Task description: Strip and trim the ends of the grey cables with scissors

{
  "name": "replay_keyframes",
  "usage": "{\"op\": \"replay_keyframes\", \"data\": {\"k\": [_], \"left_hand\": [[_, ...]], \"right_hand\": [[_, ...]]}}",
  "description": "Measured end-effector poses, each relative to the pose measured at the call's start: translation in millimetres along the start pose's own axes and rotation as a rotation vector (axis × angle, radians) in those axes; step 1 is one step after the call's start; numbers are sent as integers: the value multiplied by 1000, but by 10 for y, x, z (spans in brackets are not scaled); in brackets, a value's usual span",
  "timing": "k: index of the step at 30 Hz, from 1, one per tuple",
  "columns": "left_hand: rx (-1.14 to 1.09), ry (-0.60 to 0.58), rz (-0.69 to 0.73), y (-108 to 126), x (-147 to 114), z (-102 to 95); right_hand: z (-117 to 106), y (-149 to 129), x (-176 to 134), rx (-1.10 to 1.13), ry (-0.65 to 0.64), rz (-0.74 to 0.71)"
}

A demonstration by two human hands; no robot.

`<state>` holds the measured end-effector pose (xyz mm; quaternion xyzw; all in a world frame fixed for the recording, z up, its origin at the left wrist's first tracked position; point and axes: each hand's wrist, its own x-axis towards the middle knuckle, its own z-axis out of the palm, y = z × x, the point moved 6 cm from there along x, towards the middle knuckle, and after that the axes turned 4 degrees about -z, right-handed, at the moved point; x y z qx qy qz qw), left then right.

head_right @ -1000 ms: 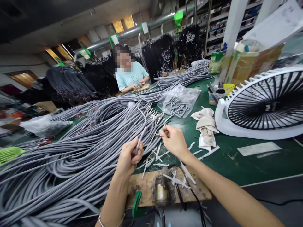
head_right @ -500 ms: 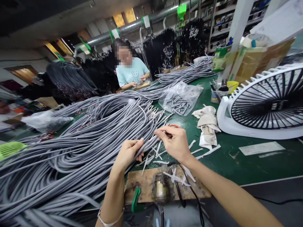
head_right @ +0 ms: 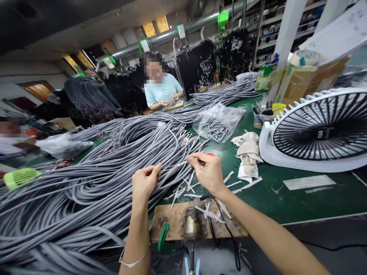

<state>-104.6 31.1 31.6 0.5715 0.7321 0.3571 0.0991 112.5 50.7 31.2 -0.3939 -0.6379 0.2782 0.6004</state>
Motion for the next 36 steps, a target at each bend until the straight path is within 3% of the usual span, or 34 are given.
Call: {"op": "replay_keyframes", "data": {"k": [3, 5, 6, 9, 12, 15, 17, 20, 24, 29, 31, 36], "left_hand": [[159, 289, -123, -182, -32, -355], [60, 410, -224, -261, -125, -547], [-74, 427, -195, -223, -182, -588], [-394, 401, 107, 195, -391, -543], [-289, 254, 478, 750, -563, -243], [-168, 184, 652, 959, -589, 60], [-173, 225, 701, 925, -578, 128], [-209, 326, 792, 796, -652, 69], [-140, 170, 883, 641, -802, 78], [-25, 39, 819, 400, -865, 122], [-55, 94, 763, 327, -888, 60], [-156, 388, 570, 279, -1029, -197]], "right_hand": [[-43, -22, 4, 35, 22, 6], [-59, -45, 8, 61, 23, 4], [-62, -55, 10, 79, 19, 2], [-64, -65, 22, 144, -5, 5], [-84, -38, 39, 200, -27, 31], [-110, -6, 48, 210, -36, 63], [-112, -5, 47, 190, -48, 62], [-116, -8, 43, 171, -37, 61], [-127, -13, 46, 183, -18, 58], [-134, -29, 43, 168, -23, 30], [-137, -32, 40, 168, -24, 29], [-148, -52, 37, 188, -28, 25]]}}
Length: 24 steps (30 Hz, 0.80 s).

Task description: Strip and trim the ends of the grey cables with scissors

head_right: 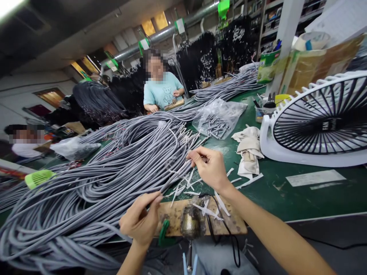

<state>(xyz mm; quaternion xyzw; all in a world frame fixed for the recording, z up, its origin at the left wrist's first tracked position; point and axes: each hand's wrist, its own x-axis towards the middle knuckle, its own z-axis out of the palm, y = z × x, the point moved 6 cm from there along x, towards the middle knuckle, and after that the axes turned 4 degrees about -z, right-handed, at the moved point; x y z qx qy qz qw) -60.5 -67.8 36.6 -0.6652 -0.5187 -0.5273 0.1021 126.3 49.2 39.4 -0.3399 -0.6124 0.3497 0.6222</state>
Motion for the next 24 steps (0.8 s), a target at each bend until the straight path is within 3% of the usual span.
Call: {"op": "replay_keyframes", "data": {"k": [3, 7, 11, 15, 19, 22, 24], "left_hand": [[-53, 62, -19, 125, 101, 6], [-89, -212, 72, 225, 341, 396], [-4, -360, -100, 16, 368, 610], [-8, -418, -312, -154, 206, 505], [15, -520, -397, -272, 94, 352], [58, -623, -404, -367, 65, 283], [77, -624, -327, -333, 119, 249]], "right_hand": [[-2, -17, -4, -10, -10, -3], [-6, -38, -21, 1, -19, -11], [-8, -69, -48, 8, -14, -36], [22, -82, -72, -24, -8, -43], [29, -85, -78, -23, 5, -40], [17, -91, -64, -29, -3, -34], [19, -100, -54, -30, -25, -35]]}}
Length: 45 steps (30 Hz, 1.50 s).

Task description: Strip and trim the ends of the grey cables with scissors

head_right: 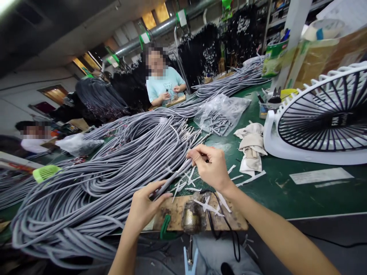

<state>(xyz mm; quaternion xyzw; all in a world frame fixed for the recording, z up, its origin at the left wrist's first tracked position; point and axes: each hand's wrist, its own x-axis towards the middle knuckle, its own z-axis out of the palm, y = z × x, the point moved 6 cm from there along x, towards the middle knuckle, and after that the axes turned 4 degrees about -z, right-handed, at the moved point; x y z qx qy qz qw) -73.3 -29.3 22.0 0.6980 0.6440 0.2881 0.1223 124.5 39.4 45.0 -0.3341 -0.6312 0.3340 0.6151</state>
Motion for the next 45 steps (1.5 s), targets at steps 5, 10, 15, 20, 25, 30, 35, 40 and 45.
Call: {"op": "replay_keyframes", "data": {"k": [5, 10, 15, 20, 25, 30, 35, 40, 45], "left_hand": [[96, 155, 316, 524, 142, -105], [-113, -39, 423, 704, 335, 76], [-314, -168, 196, 179, 253, 136], [-265, -216, 137, -171, 92, 90], [-129, 12, -101, -451, 25, -191], [-339, 730, 57, 61, -142, -590], [-425, 47, 279, 705, 356, 99], [-570, 32, 200, 458, 549, 274], [-494, 50, 413, 483, 400, 170]], "right_hand": [[3, -16, -4, -8, -15, -32], [-21, -13, -9, -13, -13, -85], [13, -24, -17, -9, -37, -107], [119, -66, -77, -85, -121, -172], [77, -52, -88, -92, -70, -168], [67, -16, -67, -29, -77, -89], [58, -3, -25, 124, -90, 8], [127, -47, 9, 149, -247, -22], [204, 10, 17, -61, -308, -51]]}}
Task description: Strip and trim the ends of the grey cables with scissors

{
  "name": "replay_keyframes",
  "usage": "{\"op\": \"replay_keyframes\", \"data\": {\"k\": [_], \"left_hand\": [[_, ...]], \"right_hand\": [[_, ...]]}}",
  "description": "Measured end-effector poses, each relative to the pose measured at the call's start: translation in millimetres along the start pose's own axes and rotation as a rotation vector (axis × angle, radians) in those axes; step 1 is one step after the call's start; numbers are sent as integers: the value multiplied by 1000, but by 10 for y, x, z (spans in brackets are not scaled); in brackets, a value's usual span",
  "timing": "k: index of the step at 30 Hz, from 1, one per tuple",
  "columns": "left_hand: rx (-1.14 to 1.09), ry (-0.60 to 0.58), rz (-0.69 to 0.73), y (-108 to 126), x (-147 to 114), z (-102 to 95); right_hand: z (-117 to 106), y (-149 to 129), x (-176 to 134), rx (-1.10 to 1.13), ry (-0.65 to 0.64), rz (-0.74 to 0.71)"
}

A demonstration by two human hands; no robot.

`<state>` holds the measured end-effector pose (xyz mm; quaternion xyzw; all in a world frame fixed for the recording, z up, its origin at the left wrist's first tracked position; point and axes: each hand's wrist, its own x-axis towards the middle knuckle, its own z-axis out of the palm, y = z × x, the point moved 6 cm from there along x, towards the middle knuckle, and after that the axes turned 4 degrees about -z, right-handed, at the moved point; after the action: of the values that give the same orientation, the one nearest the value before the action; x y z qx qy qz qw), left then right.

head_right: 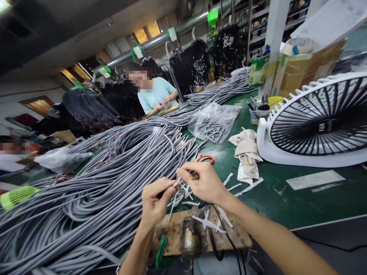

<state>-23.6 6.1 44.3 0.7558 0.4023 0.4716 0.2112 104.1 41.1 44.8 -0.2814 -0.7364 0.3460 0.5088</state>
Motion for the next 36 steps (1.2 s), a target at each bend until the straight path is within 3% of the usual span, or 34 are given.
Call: {"op": "replay_keyframes", "data": {"k": [5, 8, 10, 12, 14, 17, 19, 22, 23, 27, 30, 32, 34, 36], "left_hand": [[137, 126, 7, 56, 22, -58], [280, 59, 83, 87, 20, 39], [314, -1, 190, 129, -14, 115], [297, -16, 267, 159, -48, 143], [270, 66, 260, 153, -50, 86], [272, 270, 62, 53, -13, -84], [243, 301, -84, -24, 6, -139], [155, 203, -151, -62, 17, -103], [147, 161, -147, -61, 15, -80], [236, 36, -45, -38, 3, -9], [320, -70, 42, -28, -1, 48], [272, -130, 54, -21, -5, 75], [138, -112, -2, -28, -3, 61], [-6, -18, -138, -94, -2, 23]], "right_hand": [[89, -60, -53, -91, 1, -58], [64, -128, -75, -148, 76, -153], [38, -54, -57, -156, 98, -79], [63, 102, -36, -53, 33, 94], [175, 224, -48, 152, -117, 260], [368, 196, -108, 333, -337, 315], [340, 118, -105, 209, -257, 220], [100, -42, -96, -100, 102, 24], [46, -96, -101, -164, 165, -38], [-26, -183, -84, -252, 152, -193], [-58, -8, -35, -247, 70, -27], [9, 196, -21, -39, -97, 199], [135, 323, -49, 267, -259, 393], [210, 332, -60, 434, -292, 445]]}}
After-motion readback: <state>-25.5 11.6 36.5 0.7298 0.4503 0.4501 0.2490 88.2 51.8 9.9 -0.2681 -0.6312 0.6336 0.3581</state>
